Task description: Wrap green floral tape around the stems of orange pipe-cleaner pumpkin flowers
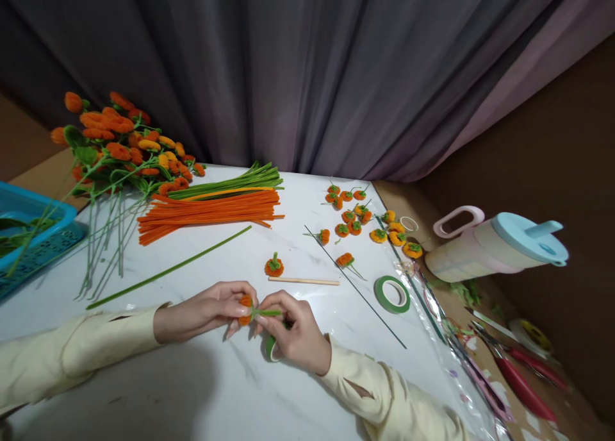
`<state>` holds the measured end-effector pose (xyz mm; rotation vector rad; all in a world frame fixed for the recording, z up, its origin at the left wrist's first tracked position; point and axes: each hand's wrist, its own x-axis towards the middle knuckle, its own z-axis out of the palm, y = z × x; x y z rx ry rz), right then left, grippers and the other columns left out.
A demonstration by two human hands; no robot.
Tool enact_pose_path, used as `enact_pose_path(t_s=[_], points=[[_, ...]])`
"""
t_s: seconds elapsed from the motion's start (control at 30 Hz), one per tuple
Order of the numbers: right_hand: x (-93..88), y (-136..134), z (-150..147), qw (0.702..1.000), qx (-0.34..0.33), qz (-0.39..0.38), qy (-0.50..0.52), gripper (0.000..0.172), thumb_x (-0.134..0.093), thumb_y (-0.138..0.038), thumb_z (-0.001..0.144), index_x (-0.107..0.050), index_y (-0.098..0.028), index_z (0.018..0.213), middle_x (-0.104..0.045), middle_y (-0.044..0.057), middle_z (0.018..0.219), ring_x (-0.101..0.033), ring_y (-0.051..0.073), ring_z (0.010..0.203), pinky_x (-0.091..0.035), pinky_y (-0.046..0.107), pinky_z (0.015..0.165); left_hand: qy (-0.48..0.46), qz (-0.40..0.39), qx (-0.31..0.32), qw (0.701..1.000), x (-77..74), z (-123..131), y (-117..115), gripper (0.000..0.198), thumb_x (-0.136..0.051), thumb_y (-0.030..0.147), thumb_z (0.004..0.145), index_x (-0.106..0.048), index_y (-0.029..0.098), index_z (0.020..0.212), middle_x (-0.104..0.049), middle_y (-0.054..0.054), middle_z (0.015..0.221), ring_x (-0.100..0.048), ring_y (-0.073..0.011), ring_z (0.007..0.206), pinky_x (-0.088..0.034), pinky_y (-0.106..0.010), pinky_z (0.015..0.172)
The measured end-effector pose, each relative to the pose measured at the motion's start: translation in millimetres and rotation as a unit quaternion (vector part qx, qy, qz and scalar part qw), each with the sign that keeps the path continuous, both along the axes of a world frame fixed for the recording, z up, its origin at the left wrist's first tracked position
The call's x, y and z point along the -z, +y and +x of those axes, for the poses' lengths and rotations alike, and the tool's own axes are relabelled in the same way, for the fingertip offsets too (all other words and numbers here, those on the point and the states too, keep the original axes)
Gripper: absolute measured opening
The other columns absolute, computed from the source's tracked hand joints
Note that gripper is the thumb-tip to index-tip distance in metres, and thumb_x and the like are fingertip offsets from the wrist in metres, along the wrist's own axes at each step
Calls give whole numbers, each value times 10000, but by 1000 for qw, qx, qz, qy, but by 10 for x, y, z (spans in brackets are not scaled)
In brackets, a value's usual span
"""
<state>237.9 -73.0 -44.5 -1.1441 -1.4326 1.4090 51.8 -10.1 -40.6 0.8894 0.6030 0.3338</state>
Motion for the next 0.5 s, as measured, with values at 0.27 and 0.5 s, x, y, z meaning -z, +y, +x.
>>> enact_pose_path(t_s=[0.27,0.5], points=[[-46,-8,23,995,-29,69,-70,130,-523,-291,873,-523,-169,829,-564,-12,537,-468,94,430,-359,199,425,2,-33,20,999,-14,-11,14,283,-750,309,681,-574,133,816,-552,37,656,-495,-74,508,-370,-212,502],[-68,20,20,995,-37,74,-54,123,-533,-276,868,-521,-166,814,-396,-73,522,-300,62,427,-226,188,401,4,-25,14,1000,-9,-7,18,282,-750,304,693,-566,135,825,-554,39,663,-502,-70,505,-368,-219,520]])
